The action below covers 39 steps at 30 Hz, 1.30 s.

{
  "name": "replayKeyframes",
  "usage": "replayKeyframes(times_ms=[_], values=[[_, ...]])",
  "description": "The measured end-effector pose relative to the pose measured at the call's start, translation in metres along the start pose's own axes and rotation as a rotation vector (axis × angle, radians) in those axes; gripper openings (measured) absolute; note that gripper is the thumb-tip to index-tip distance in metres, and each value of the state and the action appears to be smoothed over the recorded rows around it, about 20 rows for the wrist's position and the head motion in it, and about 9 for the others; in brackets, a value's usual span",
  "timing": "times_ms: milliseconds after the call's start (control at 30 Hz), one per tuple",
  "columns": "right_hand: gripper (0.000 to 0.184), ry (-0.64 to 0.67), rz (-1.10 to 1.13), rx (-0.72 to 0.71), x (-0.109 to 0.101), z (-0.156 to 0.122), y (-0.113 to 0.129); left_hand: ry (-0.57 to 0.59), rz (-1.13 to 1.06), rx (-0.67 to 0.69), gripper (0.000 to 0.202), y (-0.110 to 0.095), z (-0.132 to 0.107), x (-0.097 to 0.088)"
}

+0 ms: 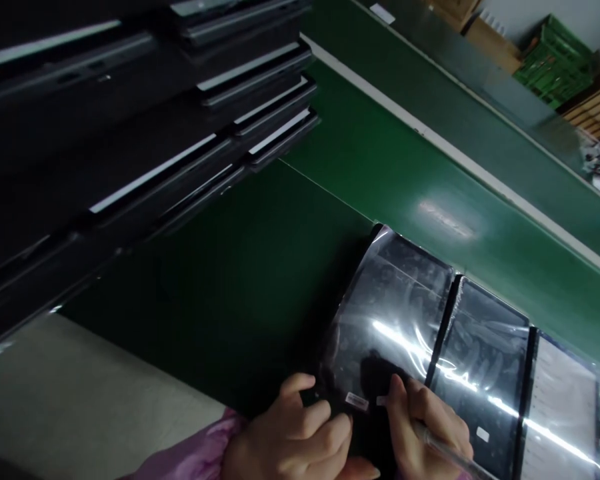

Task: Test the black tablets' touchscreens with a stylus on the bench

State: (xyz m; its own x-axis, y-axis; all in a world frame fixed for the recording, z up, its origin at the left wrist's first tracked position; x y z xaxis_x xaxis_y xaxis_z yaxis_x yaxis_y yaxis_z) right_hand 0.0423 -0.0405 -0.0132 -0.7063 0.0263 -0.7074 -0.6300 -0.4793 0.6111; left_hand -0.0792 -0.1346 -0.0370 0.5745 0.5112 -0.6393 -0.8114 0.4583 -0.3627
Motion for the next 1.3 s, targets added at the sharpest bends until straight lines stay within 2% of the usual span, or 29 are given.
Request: replayKeyframes(times_ms=[300,467,567,767,933,1300], values=[[0.046,0.005,-0.002,0.036,0.002,-0.003,0.000,0.032,0.011,-0.013,0.028,-0.004,-0.007,-0.001],[0.046,0.065,0.041,0.011,0.003,-0.004,-0.002,-0.014,-0.008,-0.017,0.024,-0.002,-0.003,-0.004],[0.047,0.038,0.057,0.038,0.001,-0.005,-0.005,-0.028,-0.020,-0.028,0.027,0.000,0.000,-0.005],[0.047,0.002,-0.052,0.009,0.000,-0.007,-0.004,-0.031,-0.052,-0.025,0.033,0.002,0.004,-0.005],[0.047,0.025,-0.051,-0.003,0.001,-0.005,-0.003,-0.032,-0.057,-0.049,0.023,0.002,0.000,-0.004],[0.047,0.009,0.005,-0.026,0.000,-0.005,0.000,-0.007,-0.056,-0.043,0.018,0.002,-0.001,-0.004]])
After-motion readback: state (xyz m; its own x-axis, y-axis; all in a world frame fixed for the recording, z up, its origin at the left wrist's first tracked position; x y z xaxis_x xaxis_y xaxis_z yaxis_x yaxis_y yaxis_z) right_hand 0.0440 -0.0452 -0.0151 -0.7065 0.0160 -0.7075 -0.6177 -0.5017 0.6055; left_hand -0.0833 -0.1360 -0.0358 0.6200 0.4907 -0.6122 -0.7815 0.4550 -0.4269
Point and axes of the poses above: each hand's wrist, its own z-axis towards the middle knuckle, its own x-axis out of the palm, y = z × x, the point moved 8 cm from there along z, towards the middle knuckle, and after that the axes turned 7 degrees about x, right-handed, at the moved point
